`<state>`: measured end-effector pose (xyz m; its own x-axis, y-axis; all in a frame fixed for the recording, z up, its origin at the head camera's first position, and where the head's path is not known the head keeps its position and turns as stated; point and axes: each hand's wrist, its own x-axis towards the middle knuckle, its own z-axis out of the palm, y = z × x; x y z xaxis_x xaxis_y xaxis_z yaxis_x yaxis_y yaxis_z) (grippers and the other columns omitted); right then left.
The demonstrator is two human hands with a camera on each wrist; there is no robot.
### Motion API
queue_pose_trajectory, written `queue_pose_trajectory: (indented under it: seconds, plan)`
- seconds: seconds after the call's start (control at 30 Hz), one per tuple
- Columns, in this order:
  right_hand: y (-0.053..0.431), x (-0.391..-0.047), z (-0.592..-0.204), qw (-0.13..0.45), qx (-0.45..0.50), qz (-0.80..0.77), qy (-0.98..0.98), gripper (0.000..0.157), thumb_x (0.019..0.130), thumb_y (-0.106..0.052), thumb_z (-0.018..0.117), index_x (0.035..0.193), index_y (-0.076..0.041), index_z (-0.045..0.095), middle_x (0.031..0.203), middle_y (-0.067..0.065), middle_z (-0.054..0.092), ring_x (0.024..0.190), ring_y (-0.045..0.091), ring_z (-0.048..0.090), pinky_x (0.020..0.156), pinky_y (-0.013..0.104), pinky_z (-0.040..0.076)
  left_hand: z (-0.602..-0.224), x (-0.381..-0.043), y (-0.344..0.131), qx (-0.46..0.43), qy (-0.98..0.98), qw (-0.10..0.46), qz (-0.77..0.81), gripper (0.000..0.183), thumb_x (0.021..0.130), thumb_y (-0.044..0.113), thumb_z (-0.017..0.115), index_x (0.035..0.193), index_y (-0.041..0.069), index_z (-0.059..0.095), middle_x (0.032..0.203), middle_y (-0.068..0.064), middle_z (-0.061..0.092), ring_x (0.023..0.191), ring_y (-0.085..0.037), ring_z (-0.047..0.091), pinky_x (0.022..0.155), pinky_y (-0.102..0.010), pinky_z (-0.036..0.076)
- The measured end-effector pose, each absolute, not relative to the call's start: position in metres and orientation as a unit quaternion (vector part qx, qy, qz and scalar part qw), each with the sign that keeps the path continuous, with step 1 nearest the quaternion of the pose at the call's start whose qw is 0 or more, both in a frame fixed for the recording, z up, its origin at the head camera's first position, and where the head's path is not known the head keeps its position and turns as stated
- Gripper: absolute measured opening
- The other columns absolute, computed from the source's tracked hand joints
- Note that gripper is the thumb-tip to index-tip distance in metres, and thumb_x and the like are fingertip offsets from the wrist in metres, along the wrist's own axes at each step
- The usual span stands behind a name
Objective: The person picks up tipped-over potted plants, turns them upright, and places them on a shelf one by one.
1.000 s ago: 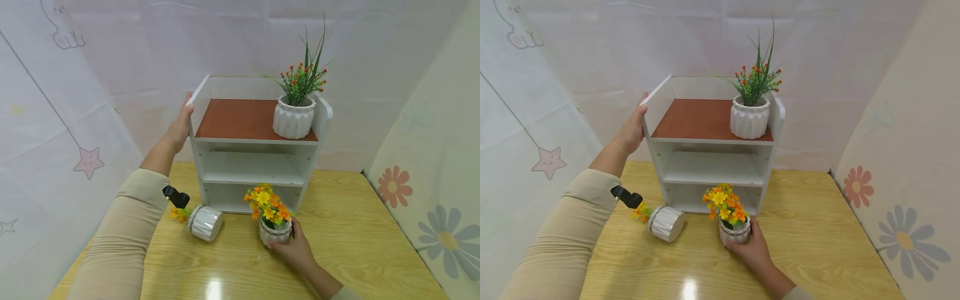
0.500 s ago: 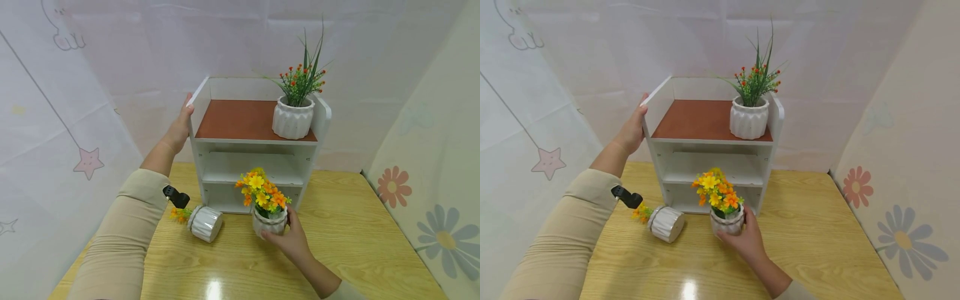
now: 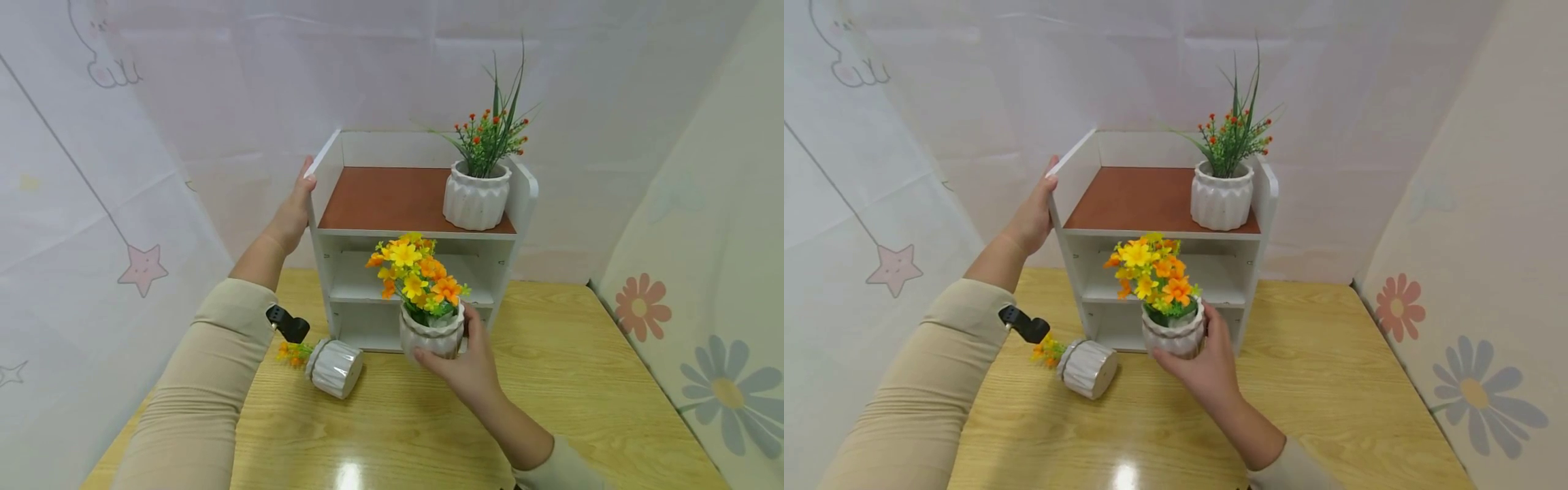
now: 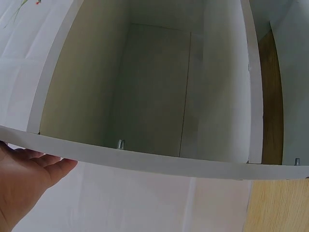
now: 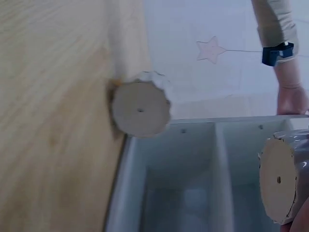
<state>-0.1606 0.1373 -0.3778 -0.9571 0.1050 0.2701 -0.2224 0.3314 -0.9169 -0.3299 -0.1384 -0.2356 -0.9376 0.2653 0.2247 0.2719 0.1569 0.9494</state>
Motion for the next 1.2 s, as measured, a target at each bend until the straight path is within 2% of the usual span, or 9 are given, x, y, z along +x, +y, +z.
queue_pose_trajectory:
  seconds: [0.07,0.2,0.43,0.8,1.03,1.2]
  plan:
    - [0.135,-0.162,-0.367,0.148,0.042,0.578,-0.801,0.096,0.068,-0.016,0.089,0.146,-0.014,0.033,0.141,0.006,0.041,0.125,0.023,0.043,0.106,0.052,0.034,-0.236,-0.33,-0.138,-0.178,-0.759,0.003,-0.627,0.059,0.103,0.043,0.015,0.157,0.035,-0.008,0.166,0.004,-0.012,0.151,-0.021,-0.006,0.118,-0.06,0.006]
    - [0.131,-0.165,-0.345,0.162,0.049,0.575,-0.8,0.097,0.069,-0.017,0.089,0.147,-0.014,0.031,0.142,0.006,0.039,0.125,0.023,0.041,0.106,0.049,0.034,-0.236,-0.33,-0.138,-0.18,-0.757,0.004,-0.628,0.059,0.103,0.042,0.016,0.157,0.034,-0.008,0.166,0.004,-0.012,0.151,-0.02,-0.006,0.119,-0.06,0.006]
    - [0.126,-0.171,-0.313,0.19,0.063,0.57,-0.797,0.093,0.069,-0.023,0.089,0.144,-0.015,0.035,0.136,0.002,0.044,0.116,0.019,0.044,0.095,0.042,0.039,-0.235,-0.329,-0.138,-0.181,-0.759,0.006,-0.625,0.06,0.103,0.041,0.015,0.157,0.033,-0.008,0.166,0.003,-0.013,0.152,-0.022,-0.005,0.119,-0.059,0.006]
    - [0.116,-0.189,-0.273,0.215,0.066,0.586,-0.779,0.096,0.069,-0.028,0.089,0.146,-0.015,0.033,0.143,0.003,0.041,0.126,0.016,0.043,0.105,0.043,0.04,-0.236,-0.329,-0.138,-0.179,-0.761,0.007,-0.623,0.06,0.103,0.041,0.015,0.157,0.032,-0.009,0.166,0.002,-0.013,0.152,-0.023,-0.006,0.119,-0.059,0.006]
    - [0.104,-0.201,-0.259,0.249,0.07,0.574,-0.777,0.108,0.067,-0.03,0.09,0.153,-0.026,0.025,0.146,0.002,0.041,0.132,0.016,0.043,0.108,0.046,0.04,-0.236,-0.328,-0.138,-0.177,-0.76,0.004,-0.625,0.06,0.103,0.042,0.016,0.157,0.034,-0.009,0.166,0.003,-0.012,0.151,-0.023,-0.002,0.12,-0.055,0.008]
    - [0.097,-0.21,-0.253,0.251,0.062,0.56,-0.787,0.105,0.069,-0.035,0.089,0.152,-0.033,0.025,0.15,0.002,0.036,0.133,0.019,0.041,0.105,0.048,0.042,-0.236,-0.328,-0.138,-0.183,-0.752,0.005,-0.633,0.061,0.102,0.042,0.016,0.157,0.033,-0.009,0.166,0.001,-0.012,0.151,-0.025,-0.001,0.119,-0.058,0.008]
